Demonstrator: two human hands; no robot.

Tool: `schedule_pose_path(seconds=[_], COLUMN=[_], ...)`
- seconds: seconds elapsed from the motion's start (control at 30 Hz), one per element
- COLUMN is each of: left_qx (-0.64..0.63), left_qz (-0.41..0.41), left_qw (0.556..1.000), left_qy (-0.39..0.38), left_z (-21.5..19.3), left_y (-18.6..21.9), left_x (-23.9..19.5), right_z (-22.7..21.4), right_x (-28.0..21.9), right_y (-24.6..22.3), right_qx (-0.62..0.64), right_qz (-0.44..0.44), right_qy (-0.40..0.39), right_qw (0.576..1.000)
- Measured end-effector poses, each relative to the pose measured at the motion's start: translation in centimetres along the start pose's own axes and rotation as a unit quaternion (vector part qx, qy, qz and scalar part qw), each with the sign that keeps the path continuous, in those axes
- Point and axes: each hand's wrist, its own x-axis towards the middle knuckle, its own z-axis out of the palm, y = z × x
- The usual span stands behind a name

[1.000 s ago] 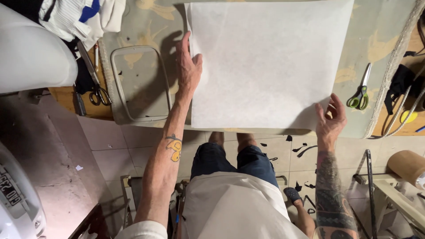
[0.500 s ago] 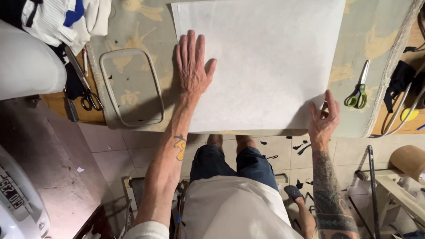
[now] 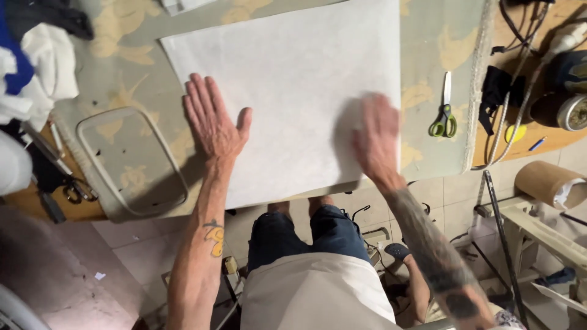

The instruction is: Smoothing out, marking, and cutting a piece of white fabric with scissors on a work table

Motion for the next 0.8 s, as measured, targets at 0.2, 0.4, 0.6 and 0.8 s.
schedule_pose_path(seconds=[0.2,0.4,0.6,0.8], left_qx=[-0.006,-0.036,-0.085,-0.100], left_qz=[-0.044,-0.065,0.091,0.209], left_qw=[0.994,0.996,0.972,0.928], left_qy=[-0.096,-0.050,-0.199,-0.291], left_z=[-1.6,-1.9,2.6,3.9], left_y=[1.4,2.9,12.4,16.6], left_x=[0.6,2.9,8.9,12.6], right_z=[2.5,3.3,2.3,2.8], right_x=[8.8,9.8,9.7,9.9], right_y=[0.9,3.8,3.3,4.1], right_qx=[-0.036,-0.065,-0.069,-0.064], right_qz=[-0.136,-0.098,-0.098,-0.077], right_qy=[-0.130,-0.038,-0.059,-0.084], right_qw=[0.981,0.992,0.991,0.991])
